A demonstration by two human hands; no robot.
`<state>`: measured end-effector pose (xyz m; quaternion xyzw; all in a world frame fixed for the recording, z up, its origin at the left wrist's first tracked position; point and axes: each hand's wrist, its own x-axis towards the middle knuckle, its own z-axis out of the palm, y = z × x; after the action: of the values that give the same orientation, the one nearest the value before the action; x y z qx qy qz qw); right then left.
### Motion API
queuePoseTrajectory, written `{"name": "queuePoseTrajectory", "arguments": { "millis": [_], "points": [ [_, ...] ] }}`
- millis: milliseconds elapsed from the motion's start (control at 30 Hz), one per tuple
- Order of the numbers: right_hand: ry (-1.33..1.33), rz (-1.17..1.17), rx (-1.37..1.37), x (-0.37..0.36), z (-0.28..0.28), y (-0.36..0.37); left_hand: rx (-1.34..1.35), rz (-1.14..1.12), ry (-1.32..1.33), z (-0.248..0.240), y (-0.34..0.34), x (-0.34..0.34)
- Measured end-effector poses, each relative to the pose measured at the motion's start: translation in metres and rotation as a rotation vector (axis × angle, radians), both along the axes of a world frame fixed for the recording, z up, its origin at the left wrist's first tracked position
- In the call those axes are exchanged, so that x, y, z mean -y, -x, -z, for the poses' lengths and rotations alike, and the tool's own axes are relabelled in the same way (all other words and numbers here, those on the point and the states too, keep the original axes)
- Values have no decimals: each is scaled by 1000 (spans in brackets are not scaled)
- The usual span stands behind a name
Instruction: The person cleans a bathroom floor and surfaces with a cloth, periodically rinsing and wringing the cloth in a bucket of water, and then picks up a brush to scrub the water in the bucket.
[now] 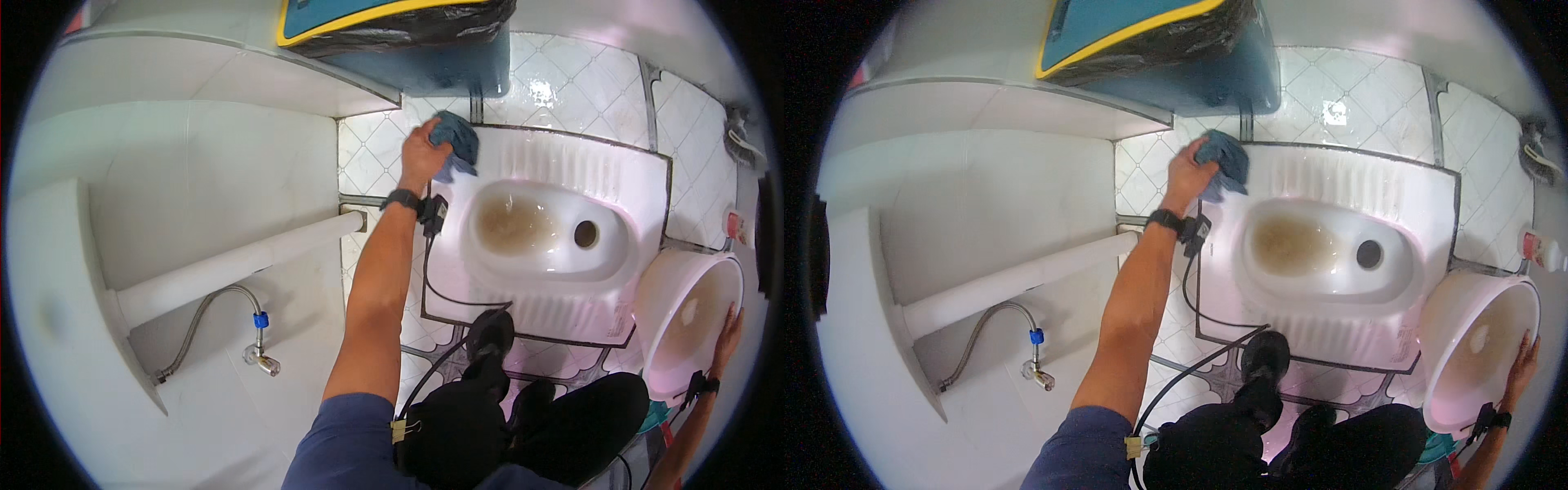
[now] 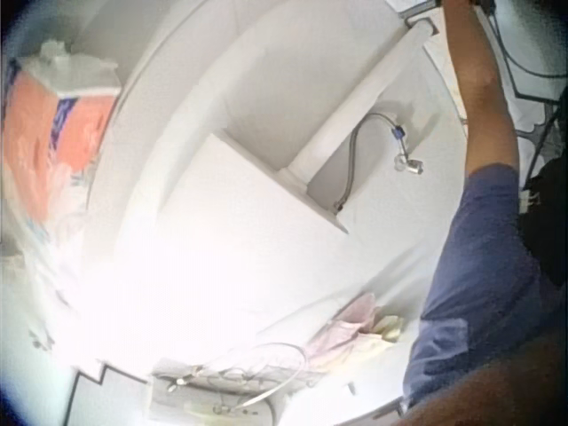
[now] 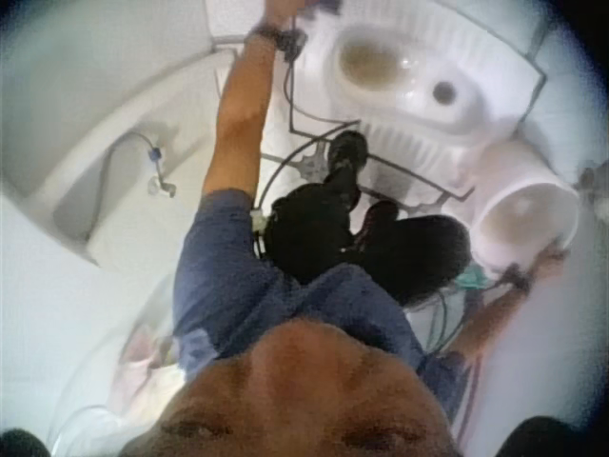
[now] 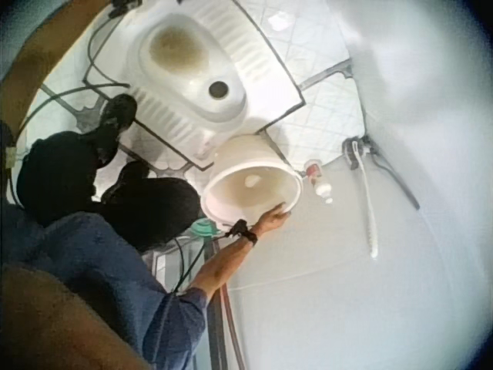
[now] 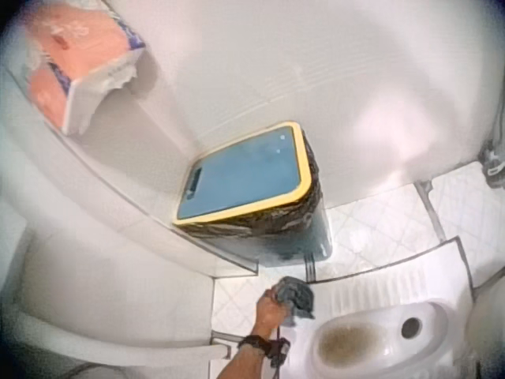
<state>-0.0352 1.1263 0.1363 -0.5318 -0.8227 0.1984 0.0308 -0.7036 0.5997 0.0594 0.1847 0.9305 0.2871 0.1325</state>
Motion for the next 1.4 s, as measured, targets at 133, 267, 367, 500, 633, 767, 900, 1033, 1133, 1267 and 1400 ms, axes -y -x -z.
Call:
{"name": "queuePoseTrajectory", "arguments": {
  "millis": [133,267,367,500,633,767,900,1033,1133,1267,1400],
  "points": [
    [-153,-45,-22,-12,18,-12,196,-264,-588,-12,-20,35],
    [-167,-86,61,-12,4,-22,-489,-311,-467,-126,24,93],
    [-213,-64,100,-5,-5,-9,-932,-318,-296,-176,77,122],
    [-29,64,145,6,-11,12,-925,-464,-281,-145,120,107],
    [-174,7,181,14,-17,5,-916,-583,-235,-116,121,94],
    [-255,2,118,8,-16,-4,-835,-599,-223,-49,128,102],
    [-144,11,145,12,-19,5,-612,-687,-80,8,120,91],
    [-195,37,132,13,-18,7,-344,-694,23,37,117,100],
    [-138,53,112,16,-8,18,17,-718,-534,16,121,116],
    [-293,-14,193,8,-24,-4,100,-620,-974,-49,57,30],
    [-132,27,122,7,-15,1,-248,-358,-946,-100,62,33]
  ]
}}
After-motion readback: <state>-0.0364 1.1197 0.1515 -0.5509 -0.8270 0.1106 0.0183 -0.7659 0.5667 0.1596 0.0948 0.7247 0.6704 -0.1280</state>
